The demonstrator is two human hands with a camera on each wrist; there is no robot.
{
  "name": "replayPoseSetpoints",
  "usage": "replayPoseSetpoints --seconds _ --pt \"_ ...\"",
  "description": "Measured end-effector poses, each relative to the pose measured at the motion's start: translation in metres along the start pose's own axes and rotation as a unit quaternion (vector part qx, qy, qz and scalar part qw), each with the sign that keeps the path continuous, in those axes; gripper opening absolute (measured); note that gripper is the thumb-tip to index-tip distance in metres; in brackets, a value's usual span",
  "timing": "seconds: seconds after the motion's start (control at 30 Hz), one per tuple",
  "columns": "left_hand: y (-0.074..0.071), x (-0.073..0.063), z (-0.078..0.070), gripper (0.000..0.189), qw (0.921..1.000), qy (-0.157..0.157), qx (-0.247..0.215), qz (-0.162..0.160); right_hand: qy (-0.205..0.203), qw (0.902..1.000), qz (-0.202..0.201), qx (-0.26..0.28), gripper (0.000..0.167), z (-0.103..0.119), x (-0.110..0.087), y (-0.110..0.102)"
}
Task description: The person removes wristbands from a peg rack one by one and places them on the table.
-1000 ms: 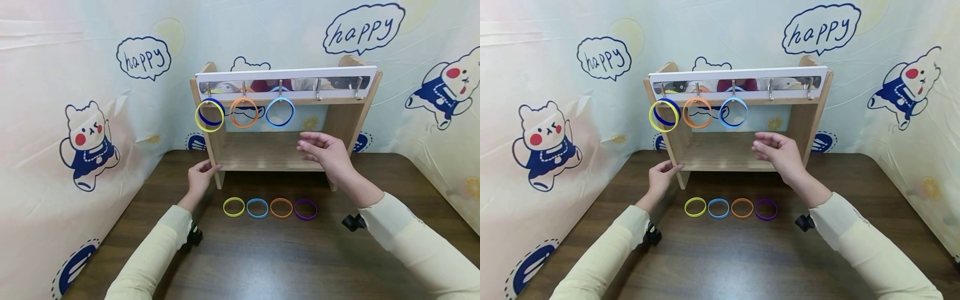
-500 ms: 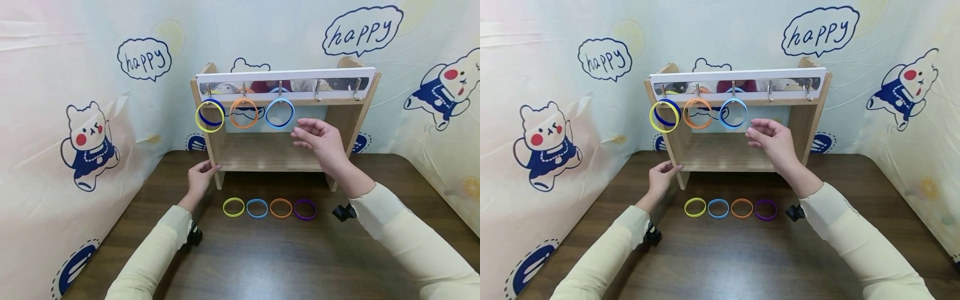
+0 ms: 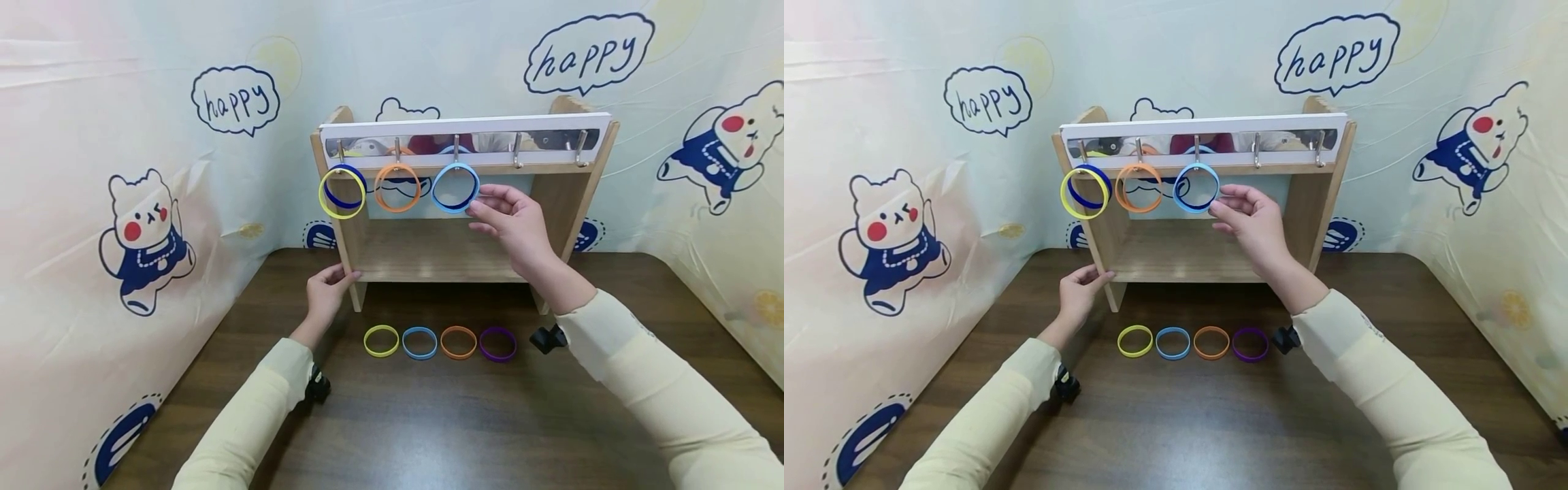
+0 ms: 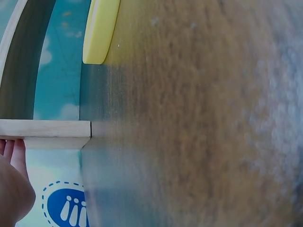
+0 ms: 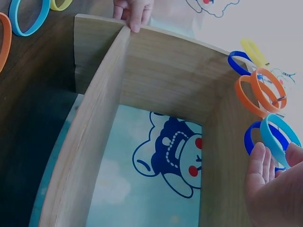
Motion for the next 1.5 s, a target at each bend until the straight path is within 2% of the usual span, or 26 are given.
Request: replayPoseSetpoints --seconds 0.47,0.83,1.5 --pt "-0.001 -0.001 0.0 0.048 1.0 0.005 -0.005 -0.003 0.009 0.9997 -0.018 0.015 0.029 -0.002 0.004 0.005" --pt "0.0 0.0 0.0 0.048 0.9999 0.008 -0.01 -0.002 -0.001 0.9995 -0.024 0.02 0.025 0.002 0.001 0.005" --pt "0.0 0.001 0.002 0.051 1.0 0.0 -0.004 0.0 -0.006 0.9985 -0.047 0.025 0.03 0.012 0.002 0.008"
Point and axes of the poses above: each hand's wrist, its own x-axis towards the middle knuckle, its own y-axis out of the palm, z = x × y, the point moved 5 cm from there along x, towards the middle knuckle, and after that the axes turned 2 degrees about y, right-handed, at the moved point
